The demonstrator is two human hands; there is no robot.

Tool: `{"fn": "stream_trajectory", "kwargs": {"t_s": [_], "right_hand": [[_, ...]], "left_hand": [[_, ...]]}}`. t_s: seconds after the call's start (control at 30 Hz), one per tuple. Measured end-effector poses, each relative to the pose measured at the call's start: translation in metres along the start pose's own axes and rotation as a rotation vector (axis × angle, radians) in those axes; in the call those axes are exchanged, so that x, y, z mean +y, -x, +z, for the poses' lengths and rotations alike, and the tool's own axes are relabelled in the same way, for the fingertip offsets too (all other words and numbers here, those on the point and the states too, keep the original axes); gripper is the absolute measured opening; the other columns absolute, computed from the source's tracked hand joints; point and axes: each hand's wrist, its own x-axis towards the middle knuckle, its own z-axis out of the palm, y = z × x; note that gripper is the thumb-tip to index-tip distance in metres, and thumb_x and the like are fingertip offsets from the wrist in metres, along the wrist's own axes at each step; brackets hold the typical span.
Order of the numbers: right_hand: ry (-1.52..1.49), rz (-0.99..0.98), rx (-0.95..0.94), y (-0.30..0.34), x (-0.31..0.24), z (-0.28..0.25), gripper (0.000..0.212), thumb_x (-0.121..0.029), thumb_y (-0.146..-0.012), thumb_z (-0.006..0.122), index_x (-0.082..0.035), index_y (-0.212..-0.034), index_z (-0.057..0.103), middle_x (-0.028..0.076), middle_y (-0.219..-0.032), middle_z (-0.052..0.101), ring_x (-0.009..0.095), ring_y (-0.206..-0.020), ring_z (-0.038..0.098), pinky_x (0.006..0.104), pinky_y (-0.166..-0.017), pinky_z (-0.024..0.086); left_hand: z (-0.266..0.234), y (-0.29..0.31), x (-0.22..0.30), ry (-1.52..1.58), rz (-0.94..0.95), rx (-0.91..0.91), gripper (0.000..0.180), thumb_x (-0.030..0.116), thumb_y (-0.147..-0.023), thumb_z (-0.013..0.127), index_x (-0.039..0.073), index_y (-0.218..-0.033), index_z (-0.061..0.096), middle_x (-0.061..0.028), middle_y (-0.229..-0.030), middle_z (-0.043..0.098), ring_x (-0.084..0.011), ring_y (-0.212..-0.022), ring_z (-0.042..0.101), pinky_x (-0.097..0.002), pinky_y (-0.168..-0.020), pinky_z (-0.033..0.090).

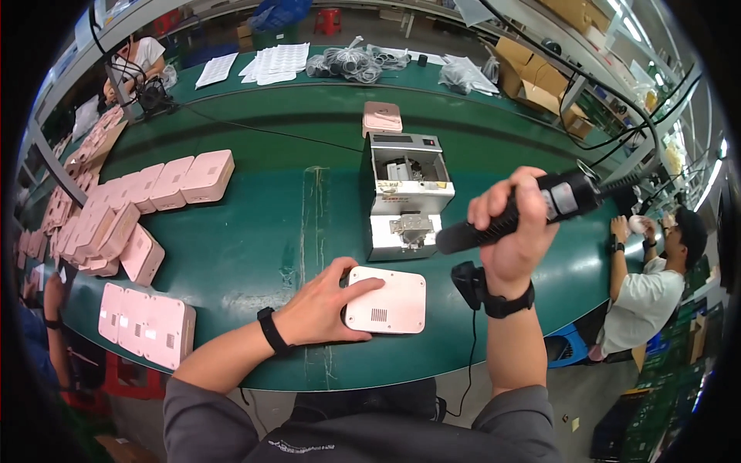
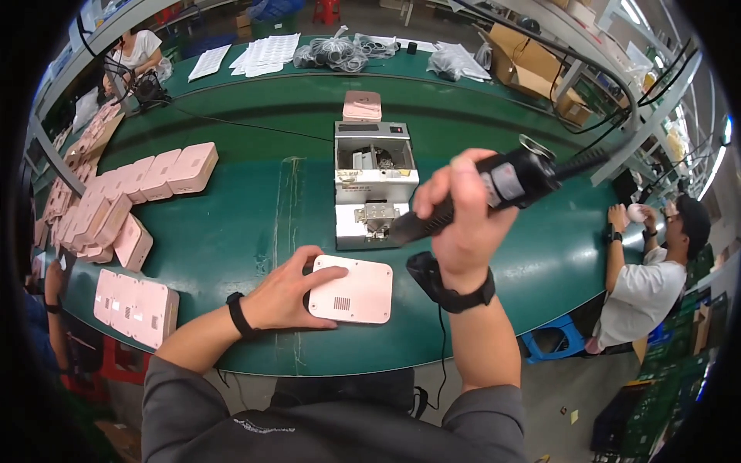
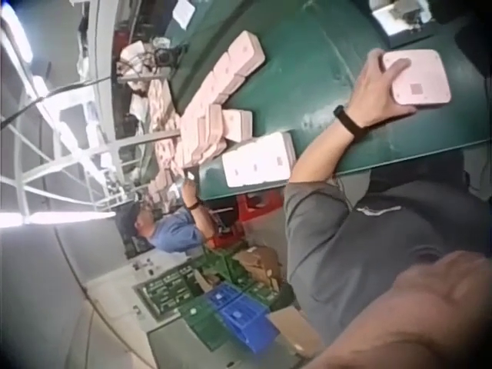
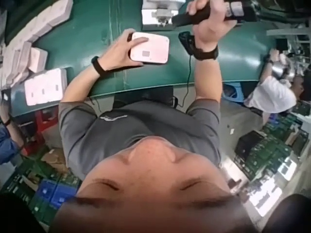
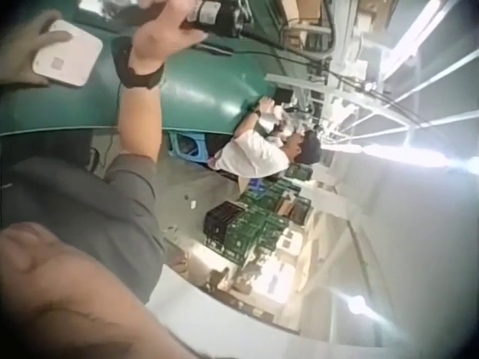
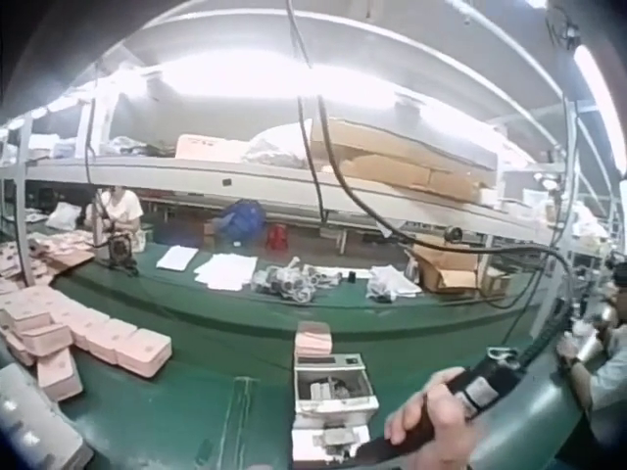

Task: Assemble electronic housings by driving screws using an electric screwdriver at a factory production line workstation.

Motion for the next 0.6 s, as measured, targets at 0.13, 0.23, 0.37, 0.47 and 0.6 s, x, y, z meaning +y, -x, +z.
{"fn": "stream_trajectory", "kwargs": {"t_s": [0.13, 0.23, 0.37, 0.47, 0.6], "right_hand": [[0.188, -0.077, -0.032, -0.011, 0.015, 0.019, 0.014, -0.018, -0.094, 0.056, -0.005, -0.096, 0.050, 0.006, -0.064, 0.052, 0.018, -0.047, 0.049, 0.0332, -0.047, 0.044], [0.185, 0.036, -0.042, -0.015, 0.029, 0.019, 0.013, -0.014, -0.091, 0.058, -0.004, -0.095, 0.051, 0.008, -0.063, 0.052, 0.018, -0.047, 0.049, 0.0331, -0.046, 0.044], [0.262, 0.045, -0.092, -0.002, 0.016, 0.006, 0.013, -0.015, -0.091, 0.057, -0.004, -0.094, 0.051, 0.008, -0.061, 0.051, 0.018, -0.047, 0.049, 0.0332, -0.047, 0.044], [0.214, 0.053, -0.077, 0.006, 0.003, 0.003, 0.014, -0.017, -0.092, 0.056, -0.004, -0.094, 0.051, 0.008, -0.062, 0.051, 0.018, -0.046, 0.049, 0.0333, -0.047, 0.044], [0.193, 0.064, -0.060, 0.013, 0.005, -0.004, 0.015, -0.019, -0.092, 0.055, -0.005, -0.093, 0.050, 0.008, -0.062, 0.051, 0.017, -0.046, 0.047, 0.0335, -0.047, 0.044]], "left_hand": [[0.004, -0.002, -0.003, 0.022, 0.024, 0.000, 0.080, 0.034, -0.063, 0.088, 0.020, -0.134, 0.054, -0.0200, -0.129, 0.042, -0.0399, -0.113, 0.054, -0.0440, -0.094, 0.051], [0.006, 0.001, -0.003, 0.044, 0.024, 0.016, 0.080, 0.034, -0.063, 0.087, 0.019, -0.134, 0.054, -0.0209, -0.128, 0.043, -0.0406, -0.112, 0.054, -0.0446, -0.094, 0.050], [0.008, 0.003, 0.001, 0.017, 0.018, 0.062, 0.079, 0.033, -0.063, 0.086, 0.017, -0.134, 0.054, -0.0225, -0.126, 0.043, -0.0414, -0.110, 0.054, -0.0457, -0.093, 0.050], [0.012, 0.005, 0.005, -0.043, 0.015, 0.105, 0.079, 0.033, -0.064, 0.086, 0.015, -0.134, 0.054, -0.0235, -0.126, 0.043, -0.0414, -0.110, 0.054, -0.0452, -0.093, 0.050], [0.010, 0.004, 0.003, -0.067, -0.009, 0.091, 0.079, 0.033, -0.064, 0.085, 0.014, -0.134, 0.054, -0.0241, -0.126, 0.043, -0.0413, -0.110, 0.054, -0.0447, -0.093, 0.049]]}}
